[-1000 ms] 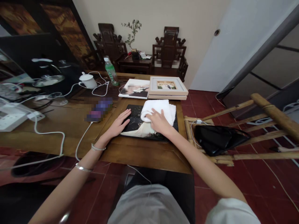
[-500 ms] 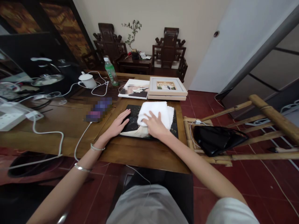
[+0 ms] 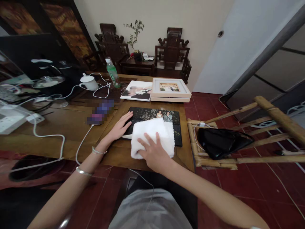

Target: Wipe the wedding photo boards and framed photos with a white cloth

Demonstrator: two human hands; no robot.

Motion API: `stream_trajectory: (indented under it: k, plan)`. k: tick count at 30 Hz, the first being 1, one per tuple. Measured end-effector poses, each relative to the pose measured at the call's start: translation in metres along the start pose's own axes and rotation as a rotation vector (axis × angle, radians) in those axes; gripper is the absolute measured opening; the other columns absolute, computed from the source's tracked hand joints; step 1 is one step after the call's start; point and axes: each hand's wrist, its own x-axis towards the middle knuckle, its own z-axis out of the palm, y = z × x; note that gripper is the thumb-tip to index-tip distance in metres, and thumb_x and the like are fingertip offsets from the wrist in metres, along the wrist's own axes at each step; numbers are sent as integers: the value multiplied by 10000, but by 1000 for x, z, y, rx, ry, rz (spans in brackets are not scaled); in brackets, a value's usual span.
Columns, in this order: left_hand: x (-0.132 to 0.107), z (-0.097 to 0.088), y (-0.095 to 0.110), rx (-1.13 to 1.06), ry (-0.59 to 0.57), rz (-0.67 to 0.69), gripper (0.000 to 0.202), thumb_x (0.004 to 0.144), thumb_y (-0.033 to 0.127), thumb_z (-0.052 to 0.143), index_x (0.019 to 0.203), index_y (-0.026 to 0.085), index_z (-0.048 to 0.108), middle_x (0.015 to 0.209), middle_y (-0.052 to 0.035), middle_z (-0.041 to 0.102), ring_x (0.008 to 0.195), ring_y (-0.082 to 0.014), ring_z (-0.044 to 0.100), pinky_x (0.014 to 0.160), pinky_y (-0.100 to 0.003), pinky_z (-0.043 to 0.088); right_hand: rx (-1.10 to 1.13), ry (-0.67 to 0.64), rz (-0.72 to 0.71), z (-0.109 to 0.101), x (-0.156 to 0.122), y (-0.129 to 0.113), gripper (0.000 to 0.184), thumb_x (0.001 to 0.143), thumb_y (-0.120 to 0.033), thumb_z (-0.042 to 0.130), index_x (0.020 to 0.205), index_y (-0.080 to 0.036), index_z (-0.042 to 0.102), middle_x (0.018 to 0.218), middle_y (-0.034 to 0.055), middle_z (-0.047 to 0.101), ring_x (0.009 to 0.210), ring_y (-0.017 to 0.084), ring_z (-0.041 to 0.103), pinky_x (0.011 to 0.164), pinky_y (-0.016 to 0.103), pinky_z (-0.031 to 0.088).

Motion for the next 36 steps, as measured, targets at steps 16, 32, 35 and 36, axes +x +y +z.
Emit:
stream_trajectory:
  k: [16,32,35,36]
  plan:
    - [1,3,-1,-41,14,-17,522,959,462,385,1387,179,480,1506,-114,397,1420,-233,315,1182,-459,219,-58,87,331,-28,89,108,569,758,29,373,1269,-143,554,1276,204,574,1341,355,380,1019,690,286]
    - [0,-5,12,-367,320,-94,615,987,551,252,1394,151,482,1455,-116,470,1362,-240,416,1165,-425,270,8,-33,-201,-13,69,12,492,783,23,385,1158,-180,630,1490,80,432,1431,337,221,1064,717,195]
    - [-1,-5,17,-243,269,-44,581,991,516,286,1393,146,482,1459,-122,463,1365,-234,411,1165,-429,273,67,-84,-257,-20,44,15,507,732,49,390,1093,-193,650,1468,62,464,1427,307,249,1076,699,201]
    - [-1,-5,18,-204,242,-33,568,985,510,318,1392,149,483,1464,-121,456,1375,-234,397,1166,-432,271,80,-93,-251,-22,36,18,527,710,59,391,1092,-196,648,1465,58,467,1428,298,251,1083,689,201]
